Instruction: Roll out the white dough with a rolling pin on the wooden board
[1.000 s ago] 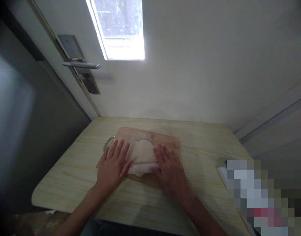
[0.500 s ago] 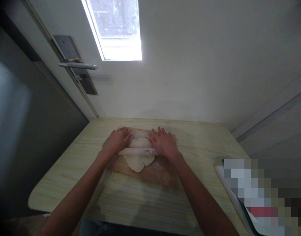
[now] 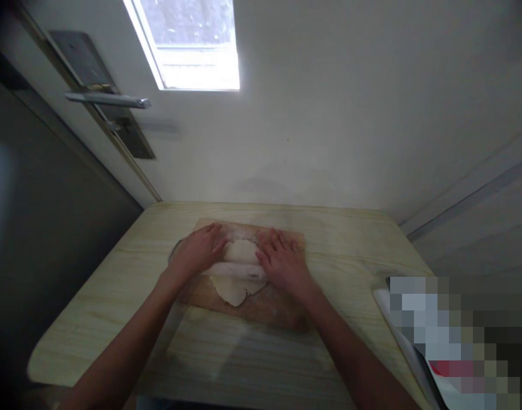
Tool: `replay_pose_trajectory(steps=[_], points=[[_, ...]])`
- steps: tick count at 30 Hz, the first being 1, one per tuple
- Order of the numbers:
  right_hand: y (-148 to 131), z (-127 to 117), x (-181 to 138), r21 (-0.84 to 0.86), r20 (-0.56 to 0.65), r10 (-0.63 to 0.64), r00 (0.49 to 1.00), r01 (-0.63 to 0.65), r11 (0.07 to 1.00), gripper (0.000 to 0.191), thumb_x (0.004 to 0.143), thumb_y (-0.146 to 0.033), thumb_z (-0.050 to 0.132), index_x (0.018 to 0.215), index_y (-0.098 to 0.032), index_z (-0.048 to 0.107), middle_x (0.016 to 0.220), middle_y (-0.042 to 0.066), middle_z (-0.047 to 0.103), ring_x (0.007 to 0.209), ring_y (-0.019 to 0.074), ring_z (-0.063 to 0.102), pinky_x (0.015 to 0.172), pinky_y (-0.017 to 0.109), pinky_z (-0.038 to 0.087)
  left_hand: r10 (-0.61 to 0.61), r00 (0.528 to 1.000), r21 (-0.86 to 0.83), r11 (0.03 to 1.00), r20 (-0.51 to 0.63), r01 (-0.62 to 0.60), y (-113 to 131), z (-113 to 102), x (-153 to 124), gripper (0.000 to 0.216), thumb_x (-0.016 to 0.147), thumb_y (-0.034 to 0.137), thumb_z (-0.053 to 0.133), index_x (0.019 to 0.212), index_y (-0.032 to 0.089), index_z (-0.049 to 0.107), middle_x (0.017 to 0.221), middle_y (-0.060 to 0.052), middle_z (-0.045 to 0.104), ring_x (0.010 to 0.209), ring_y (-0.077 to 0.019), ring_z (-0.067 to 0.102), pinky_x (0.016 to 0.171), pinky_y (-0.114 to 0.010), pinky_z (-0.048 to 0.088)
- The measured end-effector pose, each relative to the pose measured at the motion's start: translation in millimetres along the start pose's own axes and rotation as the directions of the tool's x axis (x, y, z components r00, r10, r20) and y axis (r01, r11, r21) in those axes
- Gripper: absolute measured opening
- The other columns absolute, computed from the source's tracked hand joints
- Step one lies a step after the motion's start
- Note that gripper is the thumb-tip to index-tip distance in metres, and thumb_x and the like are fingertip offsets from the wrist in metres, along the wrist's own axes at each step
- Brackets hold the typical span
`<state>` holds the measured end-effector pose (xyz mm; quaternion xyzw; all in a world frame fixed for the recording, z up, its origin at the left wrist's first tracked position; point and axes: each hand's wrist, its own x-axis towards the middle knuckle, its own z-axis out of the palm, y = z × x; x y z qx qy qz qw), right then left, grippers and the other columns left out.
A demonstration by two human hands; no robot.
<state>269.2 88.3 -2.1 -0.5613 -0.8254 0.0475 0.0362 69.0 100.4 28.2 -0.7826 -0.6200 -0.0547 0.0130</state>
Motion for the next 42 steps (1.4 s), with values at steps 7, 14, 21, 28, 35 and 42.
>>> replay_pose_trajectory(steps=[7,14,21,28,35,42], points=[[-11.6,-1.1,-15.4,-0.044,-0.07,0.009,0.997,-0.012,0.999,0.046,0.086,-0.036,0.017,0.128,-0.022,0.03,0.134,0.008,0.028,0.123,0.0226,0.018,0.096,0.046,0.017,0.039,0.998,-0.05,0.998,0.053,-0.036,-1.1,0.7,-7.0,0.039,0.083,0.036,0.029,0.111,0.014,0.043,0.113,-0.011,0.052,0.104,-0.0215,0.047,0.084,-0.034,0.037],[-23.2,-2.8,-36.9,-0.056,-0.081,-0.01,0.997,0.005,0.998,0.045,0.086,-0.035,0.02,0.128,-0.022,0.029,0.133,0.008,0.03,0.122,0.0241,0.021,0.096,0.047,0.017,0.057,0.998,-0.021,0.998,0.02,-0.057,3.4,-0.8,-30.5,0.044,0.083,0.041,0.027,0.117,0.016,0.04,0.121,-0.009,0.047,0.112,-0.0232,0.04,0.09,-0.04,0.032],[-35.8,5.4,-64.1,-0.091,-0.209,-0.057,0.976,0.039,0.995,0.046,0.085,-0.032,0.027,0.13,-0.021,0.025,0.134,0.009,0.027,0.122,0.0246,0.02,0.095,0.048,0.02,0.06,0.996,0.062,0.997,-0.072,-0.055,8.6,7.8,-65.3,0.05,0.083,0.045,0.027,0.122,0.016,0.037,0.125,-0.01,0.042,0.117,-0.025,0.034,0.094,-0.042,0.028],[-41.2,16.7,-92.8,-0.162,-0.29,-0.181,0.94,0.139,0.977,0.047,0.083,-0.029,0.037,0.128,-0.022,0.028,0.135,0.008,0.027,0.121,0.0236,0.023,0.092,0.043,0.03,0.073,0.979,0.112,0.992,-0.189,-0.052,13.3,16.6,-102.8,0.049,0.083,0.043,0.031,0.125,0.018,0.033,0.128,-0.009,0.038,0.119,-0.0263,0.029,0.094,-0.045,0.026],[-27.6,34.2,-100.9,-0.188,-0.379,-0.302,0.875,0.247,0.951,0.036,0.084,-0.017,0.031,0.119,-0.013,0.038,0.125,0.011,0.042,0.115,0.0209,0.035,0.09,0.038,0.035,0.276,0.949,0.087,0.96,-0.154,-0.265,-0.7,23.0,-122.3,0.047,0.08,0.039,0.042,0.121,0.018,0.036,0.13,-0.009,0.034,0.12,-0.0239,0.028,0.095,-0.042,0.028],[-25.0,8.8,-83.1,-0.142,-0.321,-0.295,0.9,0.262,0.954,0.019,0.079,-0.018,0.045,0.096,-0.014,0.053,0.094,0.009,0.057,0.087,0.0217,0.052,0.076,0.037,0.042,0.26,0.958,0.018,0.966,-0.125,-0.26,-0.9,16.1,-126.5,0.028,0.079,0.023,0.046,0.105,0.014,0.048,0.114,-0.009,0.051,0.106,-0.0211,0.044,0.09,-0.038,0.034]])
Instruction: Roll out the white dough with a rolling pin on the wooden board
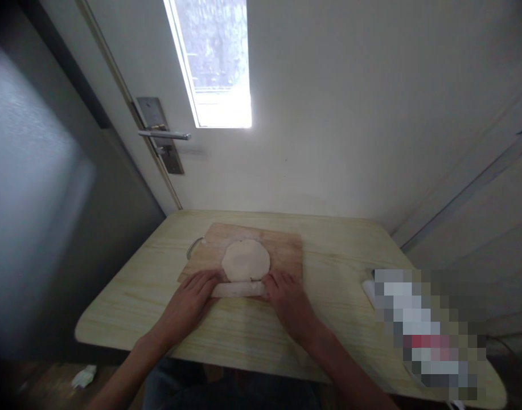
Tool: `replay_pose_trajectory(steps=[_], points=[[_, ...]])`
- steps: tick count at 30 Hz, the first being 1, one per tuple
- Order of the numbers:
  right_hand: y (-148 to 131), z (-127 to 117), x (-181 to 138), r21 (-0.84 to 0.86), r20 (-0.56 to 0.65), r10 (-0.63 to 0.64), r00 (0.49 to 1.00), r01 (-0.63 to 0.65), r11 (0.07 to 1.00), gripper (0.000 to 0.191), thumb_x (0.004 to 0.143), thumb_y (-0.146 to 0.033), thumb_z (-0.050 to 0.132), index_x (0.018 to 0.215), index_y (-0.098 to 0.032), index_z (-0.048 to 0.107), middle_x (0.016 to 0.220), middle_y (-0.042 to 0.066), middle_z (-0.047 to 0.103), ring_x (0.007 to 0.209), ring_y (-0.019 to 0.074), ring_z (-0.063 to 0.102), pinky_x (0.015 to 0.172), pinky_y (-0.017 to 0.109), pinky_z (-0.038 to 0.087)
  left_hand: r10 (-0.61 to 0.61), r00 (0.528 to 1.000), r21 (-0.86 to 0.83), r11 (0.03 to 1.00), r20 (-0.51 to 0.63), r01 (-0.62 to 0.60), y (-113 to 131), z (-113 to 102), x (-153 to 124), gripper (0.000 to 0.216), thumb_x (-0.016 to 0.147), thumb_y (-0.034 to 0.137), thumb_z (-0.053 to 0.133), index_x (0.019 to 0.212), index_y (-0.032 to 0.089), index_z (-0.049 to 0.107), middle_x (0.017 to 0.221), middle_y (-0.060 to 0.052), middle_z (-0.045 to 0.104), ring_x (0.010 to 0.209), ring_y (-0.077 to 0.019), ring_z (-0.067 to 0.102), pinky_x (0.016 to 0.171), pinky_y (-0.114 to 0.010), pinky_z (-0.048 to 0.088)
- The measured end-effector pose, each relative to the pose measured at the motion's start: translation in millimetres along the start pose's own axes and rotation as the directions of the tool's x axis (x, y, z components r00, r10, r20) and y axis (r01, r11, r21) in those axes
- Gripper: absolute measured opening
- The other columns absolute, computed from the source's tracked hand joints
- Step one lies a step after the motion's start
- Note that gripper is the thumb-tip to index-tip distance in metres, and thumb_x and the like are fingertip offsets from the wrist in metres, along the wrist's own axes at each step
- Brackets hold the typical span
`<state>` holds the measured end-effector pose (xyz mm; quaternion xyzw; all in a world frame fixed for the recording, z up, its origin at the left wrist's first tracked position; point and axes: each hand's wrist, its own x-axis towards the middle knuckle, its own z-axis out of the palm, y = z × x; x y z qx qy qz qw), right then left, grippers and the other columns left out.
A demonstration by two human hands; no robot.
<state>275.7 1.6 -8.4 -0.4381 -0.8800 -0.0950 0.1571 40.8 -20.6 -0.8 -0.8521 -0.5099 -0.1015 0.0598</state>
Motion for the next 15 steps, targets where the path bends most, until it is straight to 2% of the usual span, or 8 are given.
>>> replay_pose_trajectory(steps=[3,6,10,12,15], points=[[12.1,-10.1,24.7,0.044,0.032,-0.049,0.998,0.047,0.998,0.016,0.076,-0.02,0.051,0.092,-0.016,0.054,0.093,0.007,0.056,0.088,0.0203,0.051,0.079,0.035,0.04,-0.052,0.999,-0.006,0.999,-0.005,0.052,-3.3,-3.0,6.8,0.03,0.08,0.024,0.043,0.109,0.015,0.045,0.113,-0.008,0.051,0.105,-0.0207,0.045,0.088,-0.037,0.036],[26.7,-11.0,49.7,0.04,0.116,-0.111,0.987,0.107,0.993,0.017,0.075,-0.025,0.053,0.09,-0.016,0.055,0.093,0.007,0.057,0.092,0.0214,0.05,0.088,0.04,0.033,-0.099,0.995,0.012,0.995,0.011,0.099,-8.8,-4.2,15.3,0.031,0.082,0.027,0.038,0.109,0.015,0.045,0.117,-0.01,0.049,0.108,-0.0208,0.043,0.09,-0.038,0.034],[40.2,-2.9,72.1,0.114,0.192,-0.188,0.963,0.169,0.979,0.03,0.081,-0.033,0.042,0.102,-0.016,0.052,0.117,0.01,0.048,0.112,0.0227,0.038,0.097,0.045,0.02,-0.185,0.983,0.096,0.978,0.014,0.183,-11.3,-3.3,27.0,0.044,0.083,0.039,0.032,0.119,0.013,0.037,0.126,-0.012,0.04,0.117,-0.0247,0.032,0.096,-0.045,0.023],[42.8,1.7,79.2,0.2,0.215,-0.164,0.963,0.121,0.972,0.043,0.084,-0.039,0.031,0.116,-0.014,0.043,0.127,0.012,0.038,0.118,0.0206,0.03,0.098,0.04,0.021,-0.242,0.97,0.122,0.964,0.015,0.238,-11.8,-2.0,35.2,0.051,0.084,0.044,0.027,0.125,0.014,0.03,0.13,-0.012,0.034,0.12,-0.0263,0.027,0.096,-0.049,0.019],[42.3,9.1,87.9,0.282,0.274,-0.034,0.961,-0.047,0.958,0.055,0.085,-0.045,0.018,0.128,-0.013,0.027,0.132,0.011,0.032,0.12,0.0179,0.027,0.096,0.035,0.026,-0.356,0.932,0.121,0.93,0.065,0.347,-15.9,0.0,52.1,0.053,0.084,0.046,0.019,0.126,0.016,0.029,0.131,-0.01,0.034,0.12,-0.0273,0.027,0.095,-0.051,0.019]])
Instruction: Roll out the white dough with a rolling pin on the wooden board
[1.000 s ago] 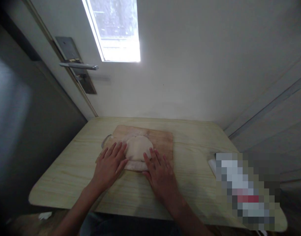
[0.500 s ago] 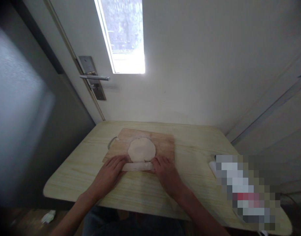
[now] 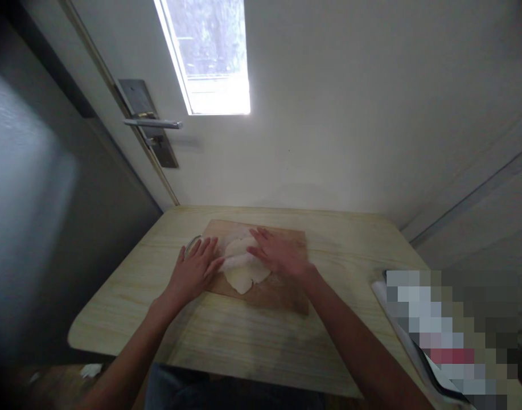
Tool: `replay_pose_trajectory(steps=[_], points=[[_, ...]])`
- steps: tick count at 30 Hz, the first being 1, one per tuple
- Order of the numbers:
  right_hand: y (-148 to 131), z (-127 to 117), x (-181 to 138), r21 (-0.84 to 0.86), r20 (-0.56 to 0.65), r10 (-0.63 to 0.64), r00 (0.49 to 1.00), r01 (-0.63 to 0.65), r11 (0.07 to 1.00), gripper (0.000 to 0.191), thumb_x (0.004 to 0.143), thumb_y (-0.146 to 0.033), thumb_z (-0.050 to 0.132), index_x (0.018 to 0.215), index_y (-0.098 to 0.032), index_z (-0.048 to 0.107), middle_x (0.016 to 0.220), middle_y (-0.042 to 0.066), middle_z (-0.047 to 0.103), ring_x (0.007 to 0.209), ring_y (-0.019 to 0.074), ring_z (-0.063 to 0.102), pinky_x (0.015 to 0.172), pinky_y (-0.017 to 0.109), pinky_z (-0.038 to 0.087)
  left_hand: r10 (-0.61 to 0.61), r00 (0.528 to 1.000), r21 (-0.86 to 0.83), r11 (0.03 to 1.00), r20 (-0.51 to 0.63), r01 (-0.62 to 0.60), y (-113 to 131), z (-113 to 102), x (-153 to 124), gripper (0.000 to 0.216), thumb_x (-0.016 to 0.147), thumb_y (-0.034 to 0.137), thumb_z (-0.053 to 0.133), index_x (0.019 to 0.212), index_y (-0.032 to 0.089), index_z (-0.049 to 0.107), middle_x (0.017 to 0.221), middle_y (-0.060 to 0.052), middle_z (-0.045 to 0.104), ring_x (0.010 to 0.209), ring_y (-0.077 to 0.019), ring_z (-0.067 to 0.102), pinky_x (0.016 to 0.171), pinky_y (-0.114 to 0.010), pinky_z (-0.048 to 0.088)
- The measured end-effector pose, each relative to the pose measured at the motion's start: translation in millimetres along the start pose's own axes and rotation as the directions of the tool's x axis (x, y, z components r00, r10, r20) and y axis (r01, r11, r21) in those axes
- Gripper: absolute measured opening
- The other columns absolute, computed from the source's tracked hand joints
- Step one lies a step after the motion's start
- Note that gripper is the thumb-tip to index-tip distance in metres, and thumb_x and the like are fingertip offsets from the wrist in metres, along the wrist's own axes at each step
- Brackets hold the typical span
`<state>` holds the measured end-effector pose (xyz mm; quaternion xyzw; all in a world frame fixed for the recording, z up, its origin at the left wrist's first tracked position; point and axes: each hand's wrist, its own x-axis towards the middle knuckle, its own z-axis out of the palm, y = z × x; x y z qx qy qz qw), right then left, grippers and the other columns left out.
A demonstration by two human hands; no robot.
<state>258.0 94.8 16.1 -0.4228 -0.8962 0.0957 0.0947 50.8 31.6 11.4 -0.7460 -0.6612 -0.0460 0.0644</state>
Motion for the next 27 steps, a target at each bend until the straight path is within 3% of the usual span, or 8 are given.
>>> replay_pose_trajectory(steps=[6,9,16,27], points=[[-7.7,8.8,12.8,-0.091,-0.062,0.252,0.966,-0.257,0.962,0.049,0.085,-0.034,0.021,0.127,-0.01,0.029,0.13,0.013,0.035,0.119,0.0225,0.028,0.096,0.038,0.025,-0.101,0.986,-0.047,0.993,0.134,0.108,-3.9,0.4,31.5,0.05,0.085,0.042,0.016,0.127,0.017,0.027,0.13,-0.007,0.036,0.117,-0.0241,0.033,0.094,-0.043,0.025],[-14.8,9.0,9.3,-0.151,-0.115,0.241,0.964,-0.257,0.954,0.046,0.084,-0.026,0.024,0.126,-0.011,0.033,0.129,0.013,0.037,0.119,0.0225,0.029,0.096,0.038,0.024,-0.077,0.991,-0.032,0.996,0.112,0.081,-4.9,0.9,32.0,0.048,0.085,0.036,0.02,0.128,0.017,0.026,0.13,-0.008,0.036,0.117,-0.0239,0.033,0.094,-0.042,0.026],[-28.7,14.5,-12.8,-0.163,-0.213,0.203,0.956,-0.24,0.957,0.042,0.083,-0.023,0.026,0.121,-0.013,0.041,0.123,0.009,0.044,0.114,0.0218,0.037,0.095,0.042,0.027,0.029,0.994,-0.024,0.999,-0.105,-0.032,-2.6,2.5,12.9,0.045,0.081,0.026,0.028,0.125,0.019,0.032,0.127,-0.007,0.041,0.118,-0.0253,0.032,0.095,-0.046,0.023],[-45.3,29.4,-49.2,-0.216,-0.26,0.153,0.953,-0.212,0.953,0.043,0.084,-0.025,0.028,0.123,-0.01,0.037,0.128,0.008,0.038,0.118,0.0193,0.031,0.094,0.036,0.029,0.104,0.986,-0.079,0.99,-0.133,-0.115,-3.4,8.7,-19.4,0.047,0.082,0.025,0.029,0.129,0.021,0.025,0.133,-0.002,0.03,0.124,-0.0237,0.019,0.097,-0.046,0.019]])
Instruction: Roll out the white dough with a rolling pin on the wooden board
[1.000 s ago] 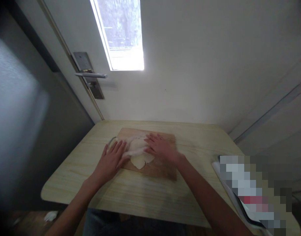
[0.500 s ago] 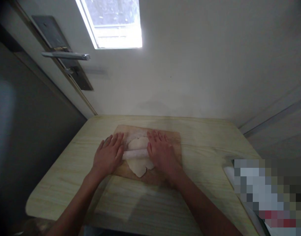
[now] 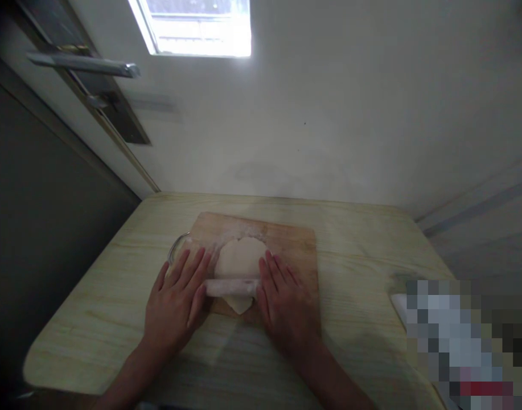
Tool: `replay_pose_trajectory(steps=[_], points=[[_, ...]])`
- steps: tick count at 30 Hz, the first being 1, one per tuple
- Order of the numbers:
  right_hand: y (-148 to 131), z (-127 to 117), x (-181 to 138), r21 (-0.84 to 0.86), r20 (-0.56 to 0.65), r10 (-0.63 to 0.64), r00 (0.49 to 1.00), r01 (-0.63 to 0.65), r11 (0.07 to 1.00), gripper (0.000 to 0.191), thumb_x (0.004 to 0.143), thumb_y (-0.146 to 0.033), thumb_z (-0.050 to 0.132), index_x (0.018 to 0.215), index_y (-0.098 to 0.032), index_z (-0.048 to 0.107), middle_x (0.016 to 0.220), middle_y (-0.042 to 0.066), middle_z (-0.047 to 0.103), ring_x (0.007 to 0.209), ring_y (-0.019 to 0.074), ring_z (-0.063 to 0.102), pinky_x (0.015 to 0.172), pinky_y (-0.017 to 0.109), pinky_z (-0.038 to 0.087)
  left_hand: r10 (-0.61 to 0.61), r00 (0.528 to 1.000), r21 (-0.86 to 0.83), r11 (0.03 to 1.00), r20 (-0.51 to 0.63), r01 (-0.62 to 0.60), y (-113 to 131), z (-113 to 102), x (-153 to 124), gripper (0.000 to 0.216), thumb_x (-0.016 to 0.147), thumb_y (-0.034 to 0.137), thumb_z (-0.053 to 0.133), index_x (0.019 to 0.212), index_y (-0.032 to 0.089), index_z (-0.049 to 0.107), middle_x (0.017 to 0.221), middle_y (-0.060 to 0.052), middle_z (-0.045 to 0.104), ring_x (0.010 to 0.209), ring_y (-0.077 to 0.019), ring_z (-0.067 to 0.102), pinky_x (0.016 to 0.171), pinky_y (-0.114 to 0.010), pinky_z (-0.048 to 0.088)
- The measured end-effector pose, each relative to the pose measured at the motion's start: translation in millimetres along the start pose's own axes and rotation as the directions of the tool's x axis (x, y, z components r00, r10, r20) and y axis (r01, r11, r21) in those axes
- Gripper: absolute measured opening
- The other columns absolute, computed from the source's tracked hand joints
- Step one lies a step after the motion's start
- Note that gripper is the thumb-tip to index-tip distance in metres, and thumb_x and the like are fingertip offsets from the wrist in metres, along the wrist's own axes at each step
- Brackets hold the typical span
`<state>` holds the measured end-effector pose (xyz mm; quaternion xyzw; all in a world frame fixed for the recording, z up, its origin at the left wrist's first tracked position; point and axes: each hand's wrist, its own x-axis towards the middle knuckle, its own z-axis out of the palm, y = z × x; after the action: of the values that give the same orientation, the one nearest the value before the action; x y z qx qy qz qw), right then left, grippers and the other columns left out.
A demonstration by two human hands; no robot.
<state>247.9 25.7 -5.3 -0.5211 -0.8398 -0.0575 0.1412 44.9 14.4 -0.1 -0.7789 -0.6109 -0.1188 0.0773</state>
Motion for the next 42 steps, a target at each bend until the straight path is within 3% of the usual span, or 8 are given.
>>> replay_pose_trajectory(steps=[6,11,17,20,23,29,36,42], points=[[-7.4,-0.6,-18.8,0.0,-0.029,-0.003,1.0,0.003,1.0,0.043,0.083,-0.024,0.03,0.124,-0.01,0.035,0.129,0.009,0.036,0.117,0.0199,0.033,0.093,0.038,0.031,0.035,0.999,0.015,0.999,-0.035,-0.034,2.8,2.5,-18.7,0.044,0.083,0.027,0.03,0.126,0.019,0.03,0.132,-0.004,0.033,0.123,-0.0237,0.021,0.099,-0.048,0.014],[-8.0,-0.3,-25.2,0.029,-0.046,-0.018,0.999,0.019,0.999,0.043,0.083,-0.023,0.032,0.125,-0.013,0.035,0.13,0.009,0.035,0.116,0.021,0.035,0.091,0.039,0.033,0.079,0.996,0.058,0.995,-0.041,-0.077,4.9,0.9,-24.6,0.04,0.081,0.037,0.037,0.115,0.016,0.044,0.128,-0.009,0.038,0.119,-0.0275,0.029,0.096,-0.051,0.019],[9.3,-9.9,-18.9,0.236,-0.096,-0.076,0.992,0.097,0.967,0.044,0.083,-0.027,0.033,0.127,-0.018,0.03,0.125,0.007,0.043,0.112,0.019,0.04,0.089,0.038,0.037,0.114,0.993,0.103,0.988,-0.012,-0.113,-2.6,5.1,-12.4,0.022,0.08,0.014,0.035,0.091,0.012,0.054,0.119,-0.013,0.048,0.113,-0.0266,0.039,0.094,-0.046,0.029],[26.6,-13.0,-17.9,0.435,-0.212,0.115,0.97,-0.011,0.9,0.045,0.085,-0.029,0.03,0.128,-0.018,0.024,0.126,0.009,0.041,0.115,0.0174,0.037,0.091,0.038,0.035,0.11,0.993,0.051,0.993,-0.036,-0.108,-10.9,7.7,-7.7,0.02,0.08,0.02,0.04,0.093,0.011,0.051,0.114,-0.014,0.051,0.11,-0.0277,0.043,0.091,-0.045,0.033],[36.9,-6.1,-15.0,0.52,-0.176,0.309,0.935,-0.178,0.835,0.047,0.084,-0.036,0.032,0.127,-0.018,0.027,0.125,0.012,0.042,0.114,0.0194,0.038,0.09,0.04,0.036,0.017,0.999,-0.072,0.997,-0.036,-0.019,-17.2,3.3,-3.8,0.025,0.081,0.026,0.039,0.099,0.011,0.047,0.103,-0.012,0.057,0.099,-0.0248,0.052,0.085,-0.041,0.039],[13.0,17.3,-0.7,0.326,-0.036,0.014,0.999,-0.002,0.945,0.079,0.071,-0.052,0.047,0.131,-0.01,0.017,0.134,0.019,0.023,0.123,0.0272,0.016,0.095,0.047,0.026,-0.229,0.971,-0.19,0.953,0.062,0.237,-16.7,-7.6,3.8,0.027,0.084,0.032,0.032,0.098,0.014,0.046,0.085,-0.009,0.062,0.078,-0.0213,0.06,0.064,-0.031,0.045],[2.6,19.9,7.1,0.282,0.023,-0.036,0.999,0.028,0.959,0.076,0.071,-0.049,0.048,0.13,-0.01,0.021,0.133,0.018,0.025,0.123,0.0255,0.018,0.096,0.045,0.025,-0.142,0.99,-0.142,0.98,-0.001,0.14,-15.3,2.9,2.1,0.03,0.083,0.032,0.036,0.104,0.012,0.044,0.098,-0.011,0.059,0.09,-0.0222,0.056,0.073,-0.033,0.044],[10.2,20.4,10.0,0.35,0.042,-0.057,0.998,0.038,0.936,0.068,0.072,-0.048,0.048,0.126,-0.01,0.032,0.131,0.017,0.03,0.122,0.0242,0.022,0.097,0.044,0.024,-0.179,0.984,-0.156,0.971,0.018,0.179,-17.4,3.6,2.2,0.032,0.084,0.034,0.034,0.106,0.012,0.043,0.098,-0.011,0.059,0.089,-0.022,0.057,0.072,-0.032,0.045]])
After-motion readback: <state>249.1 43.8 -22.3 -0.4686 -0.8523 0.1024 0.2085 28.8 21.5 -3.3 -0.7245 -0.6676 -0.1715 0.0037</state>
